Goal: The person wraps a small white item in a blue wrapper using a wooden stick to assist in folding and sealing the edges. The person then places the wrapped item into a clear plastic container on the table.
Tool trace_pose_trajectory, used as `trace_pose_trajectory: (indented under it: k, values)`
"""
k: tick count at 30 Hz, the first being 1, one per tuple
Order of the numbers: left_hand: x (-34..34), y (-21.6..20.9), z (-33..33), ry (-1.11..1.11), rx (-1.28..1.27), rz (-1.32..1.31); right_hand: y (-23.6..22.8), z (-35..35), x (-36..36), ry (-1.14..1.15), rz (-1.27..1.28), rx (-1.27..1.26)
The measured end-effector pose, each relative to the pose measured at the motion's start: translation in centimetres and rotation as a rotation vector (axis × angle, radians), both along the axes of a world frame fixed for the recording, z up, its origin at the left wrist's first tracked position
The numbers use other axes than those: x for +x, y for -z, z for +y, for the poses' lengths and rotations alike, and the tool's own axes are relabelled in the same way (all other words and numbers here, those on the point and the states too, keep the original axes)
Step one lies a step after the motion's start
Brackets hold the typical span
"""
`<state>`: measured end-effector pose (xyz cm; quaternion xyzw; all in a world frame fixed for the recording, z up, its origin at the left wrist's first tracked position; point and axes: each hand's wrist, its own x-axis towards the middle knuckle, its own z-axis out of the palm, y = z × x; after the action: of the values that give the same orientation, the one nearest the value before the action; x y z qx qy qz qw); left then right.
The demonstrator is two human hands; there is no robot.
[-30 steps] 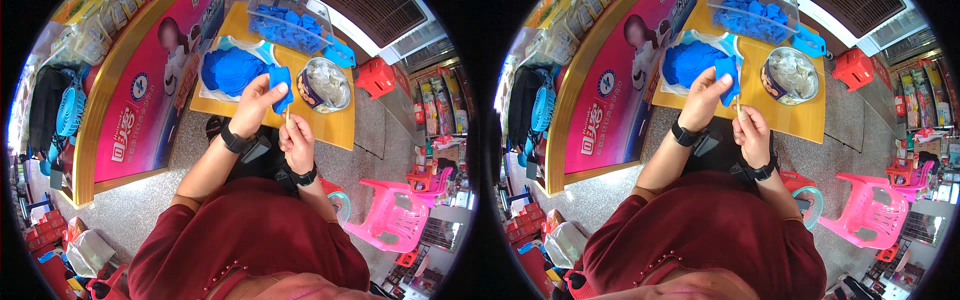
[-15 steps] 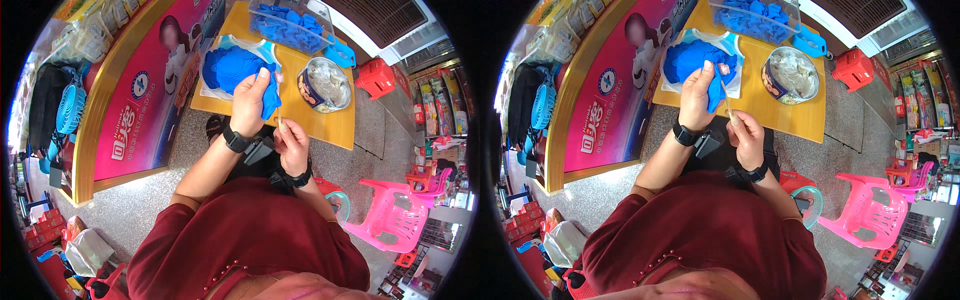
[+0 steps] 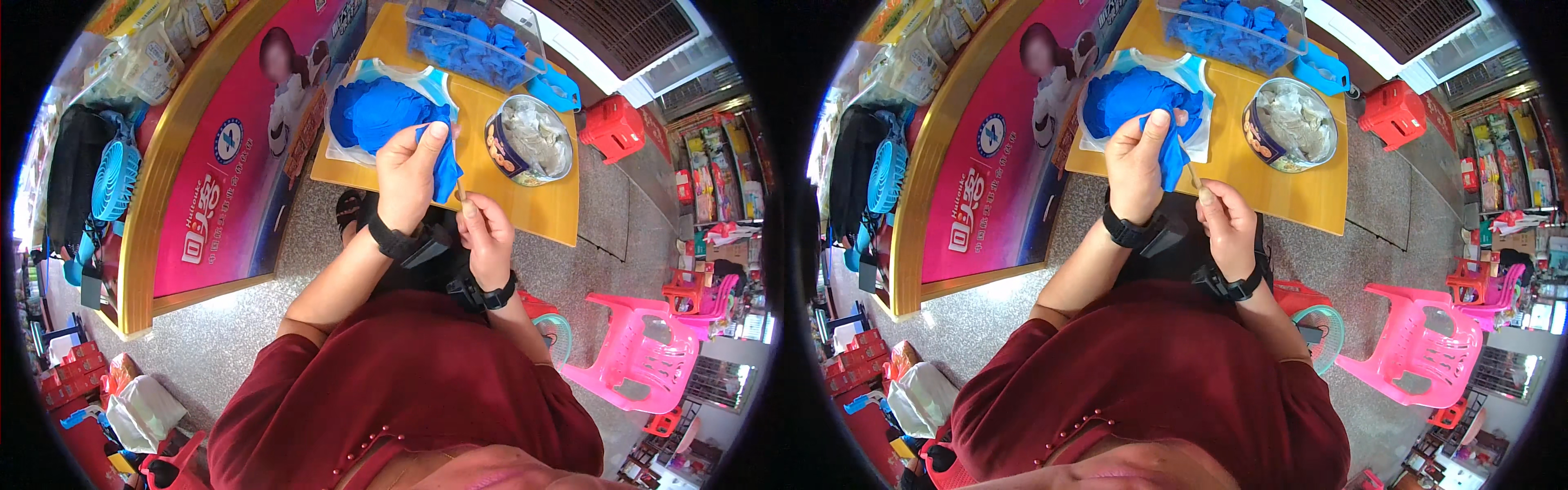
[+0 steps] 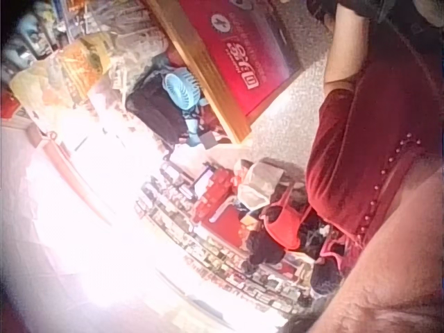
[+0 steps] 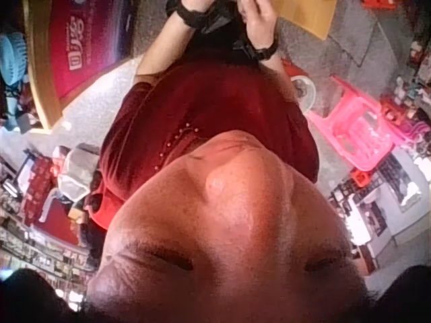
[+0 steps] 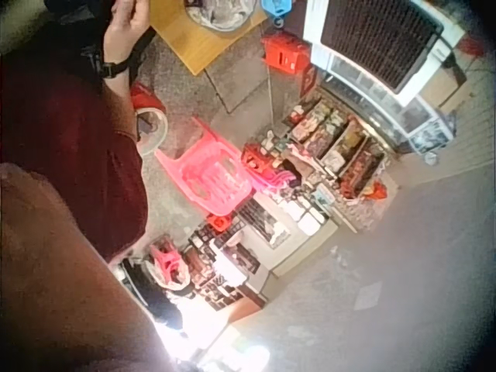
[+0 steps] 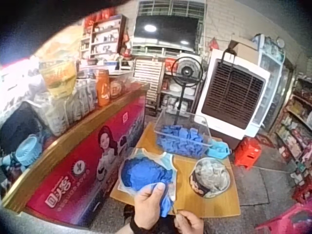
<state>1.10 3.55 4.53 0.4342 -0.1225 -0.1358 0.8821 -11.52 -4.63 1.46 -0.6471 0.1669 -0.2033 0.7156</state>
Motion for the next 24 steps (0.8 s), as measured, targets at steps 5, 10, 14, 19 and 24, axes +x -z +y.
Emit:
trace_pose_trajectory:
  k: [5,10,14,19,24]
  values:
    - [-0.6,-0.2,-0.2,-0.021,0.063,-0.045,0.0,0.0,0.5,0.086,-0.082,-0.130]
    - [-0.4,-0.9,0.4,0.061,0.069,0.036,-0.6,0.4,0.9,-0.061,-0.054,0.206]
    - [0.9,-0.1,0.2,0.044,0.086,-0.063,-0.7,-1.0,0.6,-0.029,-0.010,0.038]
    - [2.3,0.4,1.2,0.106,0.242,-0.133,0.1,-3.1,-0.6,0.046,0.004,-0.402]
    - [2.1,0.1,1.3,0.325,0.404,-0.077,-0.4,-3.0,-0.4,0.064,-0.002,-0.517]
